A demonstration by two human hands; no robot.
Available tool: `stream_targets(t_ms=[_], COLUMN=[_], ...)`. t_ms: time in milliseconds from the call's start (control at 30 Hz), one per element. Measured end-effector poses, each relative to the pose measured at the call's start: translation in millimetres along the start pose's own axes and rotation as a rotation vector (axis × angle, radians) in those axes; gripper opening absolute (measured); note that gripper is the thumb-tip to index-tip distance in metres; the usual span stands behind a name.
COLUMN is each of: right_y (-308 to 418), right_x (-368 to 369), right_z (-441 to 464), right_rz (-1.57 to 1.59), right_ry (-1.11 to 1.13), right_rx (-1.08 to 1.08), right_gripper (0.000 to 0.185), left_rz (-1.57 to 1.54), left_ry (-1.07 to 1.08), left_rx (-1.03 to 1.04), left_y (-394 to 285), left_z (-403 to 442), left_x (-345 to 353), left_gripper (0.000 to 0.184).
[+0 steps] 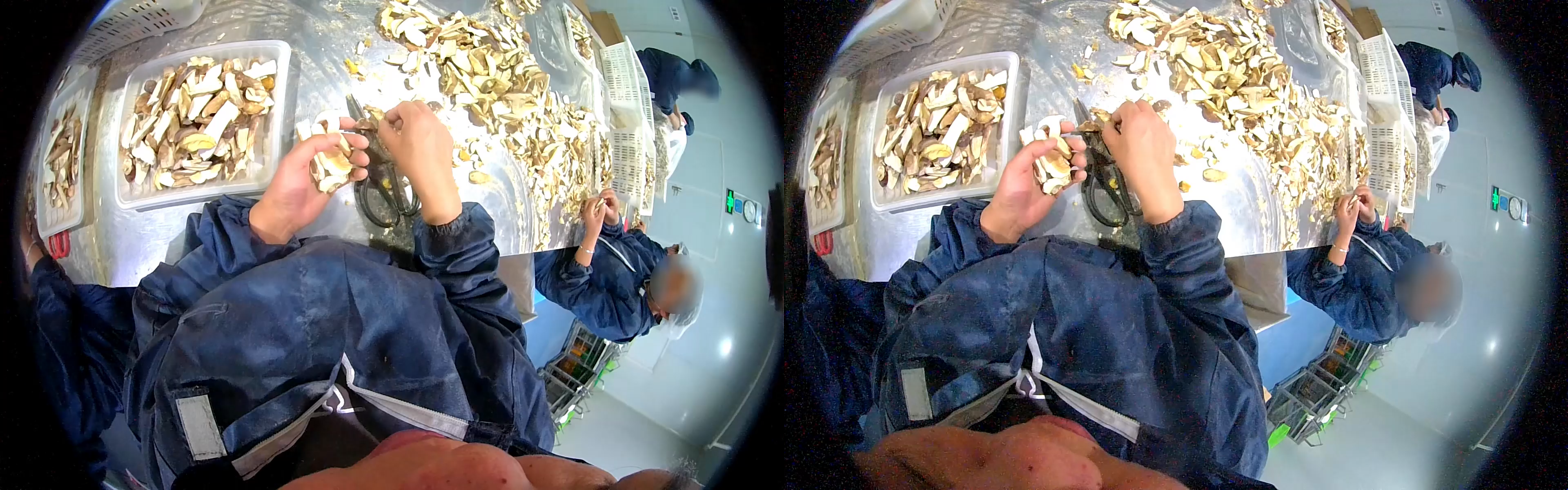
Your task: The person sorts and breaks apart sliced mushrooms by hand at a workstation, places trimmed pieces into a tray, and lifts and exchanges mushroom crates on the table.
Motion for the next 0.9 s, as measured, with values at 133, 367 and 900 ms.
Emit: stream_targets(t_ms=[133, 367, 900], right_y=[-9.5, 24.6, -75.2], right_x=[1.1, -12.4, -20.7], right_z=[1.5, -23.2, 19.8], right_rz=[0.152, 0.952, 0.080], right_ry=[0.071, 0.364, -0.079], right_rx=[0.137, 0.384, 0.004], right_gripper=[0.014, 0.015, 0.023], left_rz=[-0.101, -0.140, -0.018], left_ry=[0.128, 0.096, 0.077], left_rx=[-0.001, -0.050, -0.050], left_y=[-3.0, 2.3, 5.1], left_z=[1.4, 1.8, -0.6], left_x=[9.0, 10.8, 2.8], left_gripper=[0.040, 0.047, 0.035])
Point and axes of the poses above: each hand's wrist, its own z-axis towards the middle knuckle, its own x-axis out of the palm, y = z × x, the point moved 10 cm from there along z, towards the middle knuckle, and after that the axes turned 10 degrees about -y, right-handed, at the moved point
